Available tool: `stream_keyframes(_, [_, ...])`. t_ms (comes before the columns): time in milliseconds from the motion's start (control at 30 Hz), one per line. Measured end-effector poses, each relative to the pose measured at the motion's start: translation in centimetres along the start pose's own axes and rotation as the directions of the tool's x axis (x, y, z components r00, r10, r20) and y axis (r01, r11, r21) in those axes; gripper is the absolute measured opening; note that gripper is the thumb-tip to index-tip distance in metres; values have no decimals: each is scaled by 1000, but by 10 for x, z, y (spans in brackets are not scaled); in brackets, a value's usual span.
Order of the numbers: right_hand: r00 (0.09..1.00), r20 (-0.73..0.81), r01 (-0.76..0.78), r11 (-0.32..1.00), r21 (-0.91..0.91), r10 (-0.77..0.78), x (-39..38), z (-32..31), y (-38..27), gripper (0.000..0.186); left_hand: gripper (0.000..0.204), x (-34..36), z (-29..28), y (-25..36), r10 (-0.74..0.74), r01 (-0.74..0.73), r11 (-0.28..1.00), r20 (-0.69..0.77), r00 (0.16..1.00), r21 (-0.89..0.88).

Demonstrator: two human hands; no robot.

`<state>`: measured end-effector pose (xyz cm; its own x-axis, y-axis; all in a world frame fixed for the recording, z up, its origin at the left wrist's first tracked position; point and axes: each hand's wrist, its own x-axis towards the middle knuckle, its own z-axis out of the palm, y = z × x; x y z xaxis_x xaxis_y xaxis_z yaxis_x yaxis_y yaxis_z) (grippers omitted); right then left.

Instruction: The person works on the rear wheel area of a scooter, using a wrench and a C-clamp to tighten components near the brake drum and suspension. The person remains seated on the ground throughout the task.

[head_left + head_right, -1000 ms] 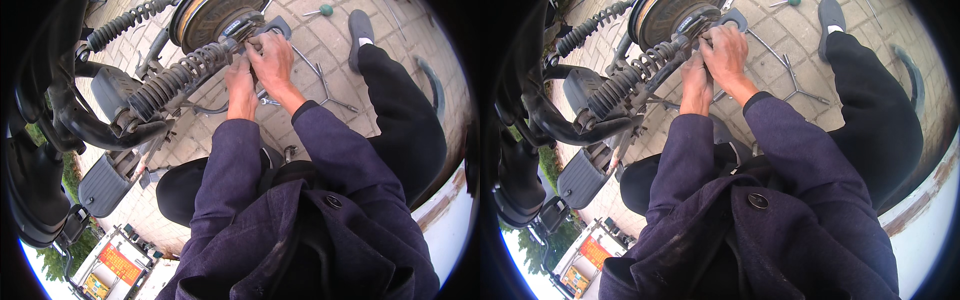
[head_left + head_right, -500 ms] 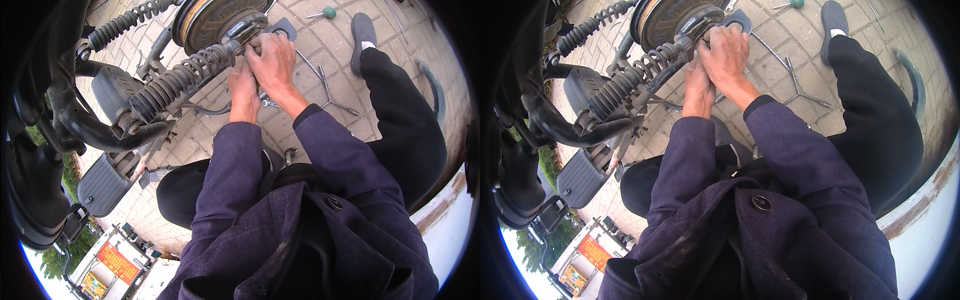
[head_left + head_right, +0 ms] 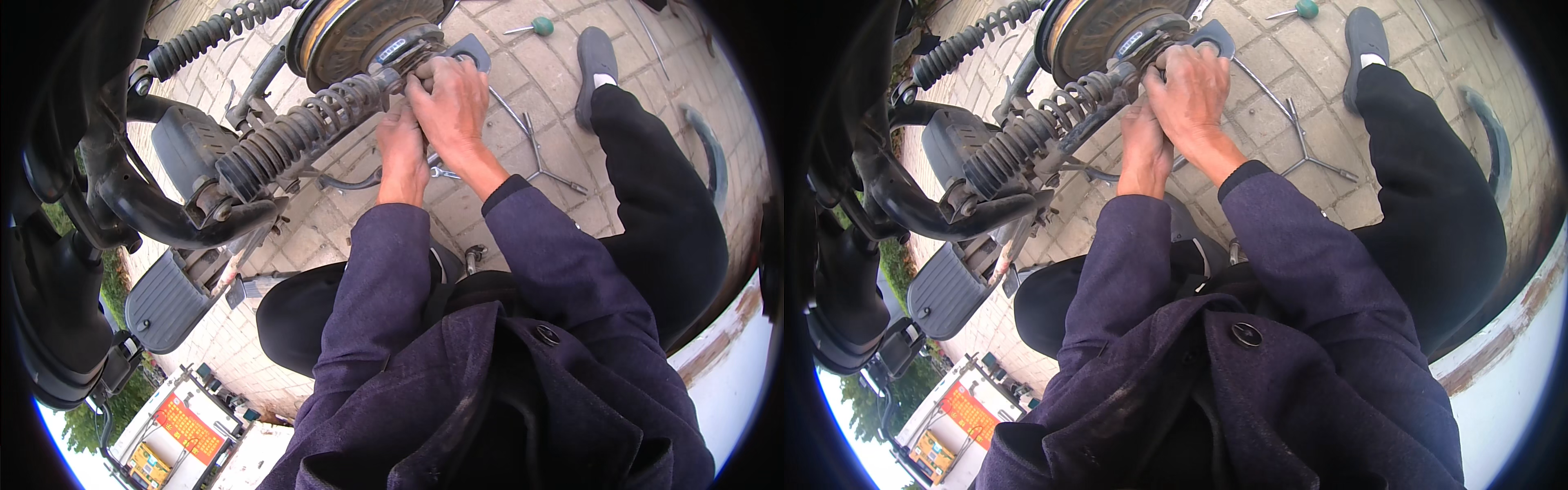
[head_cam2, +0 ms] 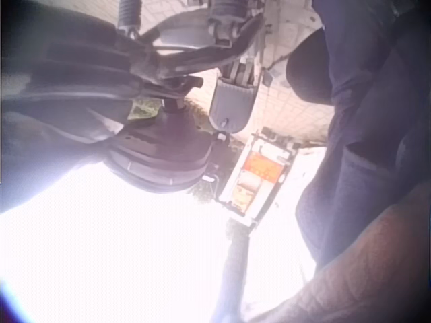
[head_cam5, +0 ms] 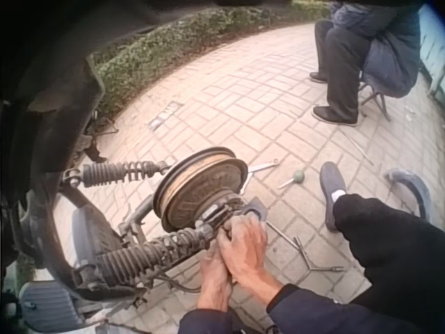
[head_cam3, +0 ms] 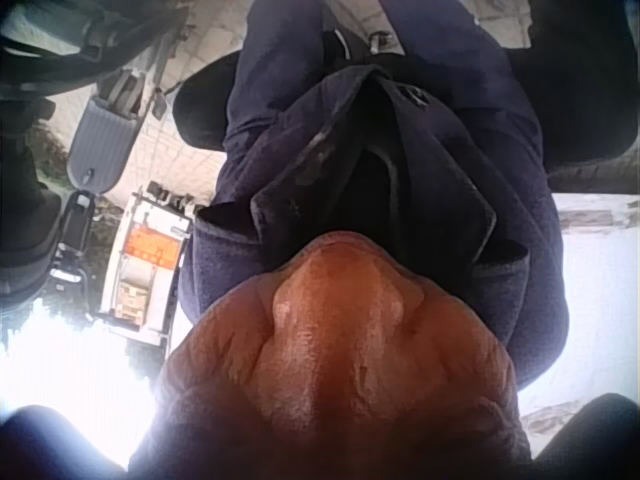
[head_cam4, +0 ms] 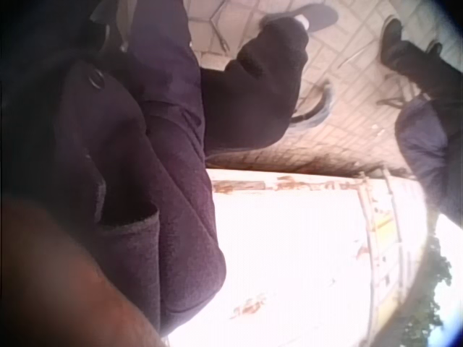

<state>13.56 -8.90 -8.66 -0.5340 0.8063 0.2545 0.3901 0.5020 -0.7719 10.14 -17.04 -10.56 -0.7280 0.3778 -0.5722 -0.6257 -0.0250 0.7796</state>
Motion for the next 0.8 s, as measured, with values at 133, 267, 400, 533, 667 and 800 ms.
stream_keyframes(133, [1000,8,6,1000,-19,-6,0,0,0,14,25,0,3,-1,20,-20,999,-5,1000,-34])
stream_keyframes(267, [999,4,39,997,-67,-39,2,0,1,13,25,1,0,-1,24,-23,1000,28,999,-13])
stream_keyframes(400, [999,5,38,997,-68,-38,3,1,1,13,25,2,-1,-2,22,-22,1000,28,999,-20])
stream_keyframes(533, [999,-10,50,996,-70,-51,1,3,2,15,27,0,1,-2,34,-33,999,35,999,-40])
stream_keyframes(667, [992,-36,117,986,-122,-122,0,3,3,15,28,-3,3,0,46,-44,998,35,998,-43])
stream_keyframes(800, [981,-49,180,971,-160,-190,0,1,3,16,30,-4,4,2,49,-48,997,19,999,-60])
